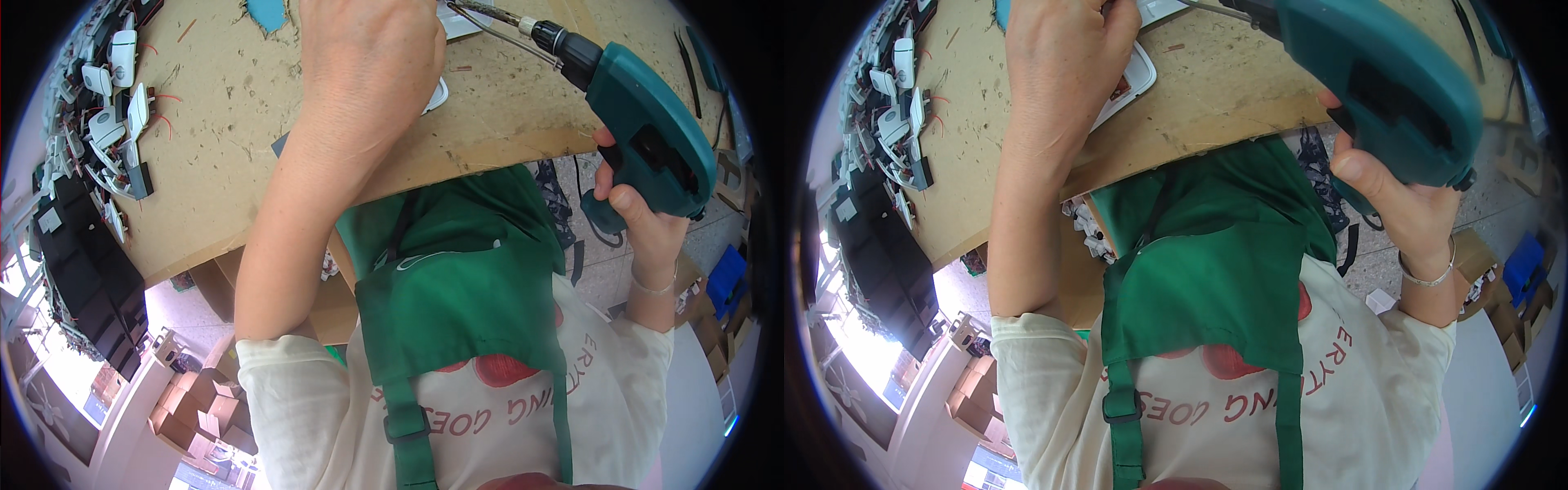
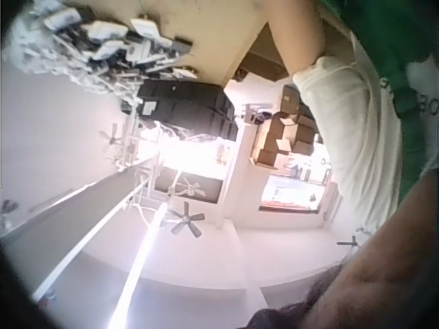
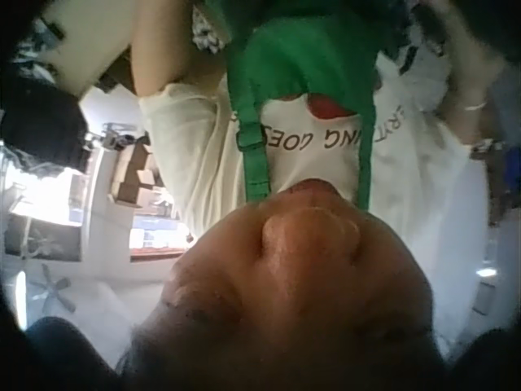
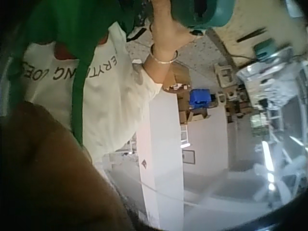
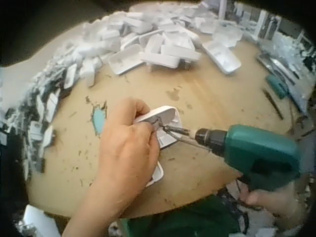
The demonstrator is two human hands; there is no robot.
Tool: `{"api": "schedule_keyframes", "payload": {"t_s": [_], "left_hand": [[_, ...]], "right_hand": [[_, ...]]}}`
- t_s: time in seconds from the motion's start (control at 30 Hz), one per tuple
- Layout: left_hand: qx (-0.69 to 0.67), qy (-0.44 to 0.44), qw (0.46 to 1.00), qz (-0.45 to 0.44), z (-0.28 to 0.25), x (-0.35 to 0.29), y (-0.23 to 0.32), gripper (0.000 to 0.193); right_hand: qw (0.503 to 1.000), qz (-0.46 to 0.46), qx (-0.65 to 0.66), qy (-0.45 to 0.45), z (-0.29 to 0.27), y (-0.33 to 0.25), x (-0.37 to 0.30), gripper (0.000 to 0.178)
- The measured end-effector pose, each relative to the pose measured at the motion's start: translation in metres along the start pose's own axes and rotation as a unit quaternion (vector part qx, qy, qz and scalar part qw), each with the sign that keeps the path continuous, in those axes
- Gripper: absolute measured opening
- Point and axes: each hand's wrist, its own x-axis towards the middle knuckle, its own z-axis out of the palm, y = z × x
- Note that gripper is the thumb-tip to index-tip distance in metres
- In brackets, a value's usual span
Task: Soldering wires and assembling internal components within a white plastic enclosure.
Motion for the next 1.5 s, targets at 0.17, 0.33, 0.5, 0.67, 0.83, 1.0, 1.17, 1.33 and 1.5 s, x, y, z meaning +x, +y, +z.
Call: {"api": "schedule_keyframes", "payload": {"t_s": [0.17,0.33,0.5,0.67,0.83,1.0,1.17,1.33,1.5], "left_hand": [[0.002,0.007,1.0,0.006,0.0021,0.0025,-0.0044,0.004],[-0.007,0.001,1.0,0.002,0.0018,0.0039,-0.0051,0.004],[0.003,0.0,1.0,0.008,0.0018,0.0057,-0.0054,0.004],[-0.003,-0.002,1.0,0.0,0.0031,0.0055,-0.0056,0.003],[0.004,0.002,1.0,0.015,0.0036,0.0065,-0.0055,0.003],[-0.003,0.001,1.0,0.006,0.0044,0.006,-0.0052,0.003],[0.001,0.009,1.0,0.011,0.0054,0.0052,-0.005,0.003],[0.002,0.008,1.0,0.02,0.0038,0.0052,-0.0047,0.003],[-0.001,0.013,1.0,0.022,0.0041,0.0047,-0.0044,0.004]], "right_hand": [[0.999,0.024,0.029,0.023,0.0009,0.0018,0.0036,0.045],[0.998,0.029,0.044,0.021,0.0014,0.0041,0.0048,0.043],[0.998,0.03,0.051,0.021,-0.0009,0.0052,0.0069,0.043],[0.998,0.038,0.033,0.024,-0.0028,0.0054,0.0066,0.043],[0.999,0.024,0.015,0.017,-0.0029,0.0035,0.0075,0.041],[1.0,0.009,-0.01,-0.001,-0.002,0.0043,0.0073,0.039],[0.997,-0.004,-0.08,0.013,-0.0007,0.0054,0.0047,0.036],[0.996,-0.007,-0.091,0.007,-0.0007,0.0044,0.0046,0.034],[0.997,-0.014,-0.079,0.008,-0.001,0.0068,0.0036,0.033]]}}
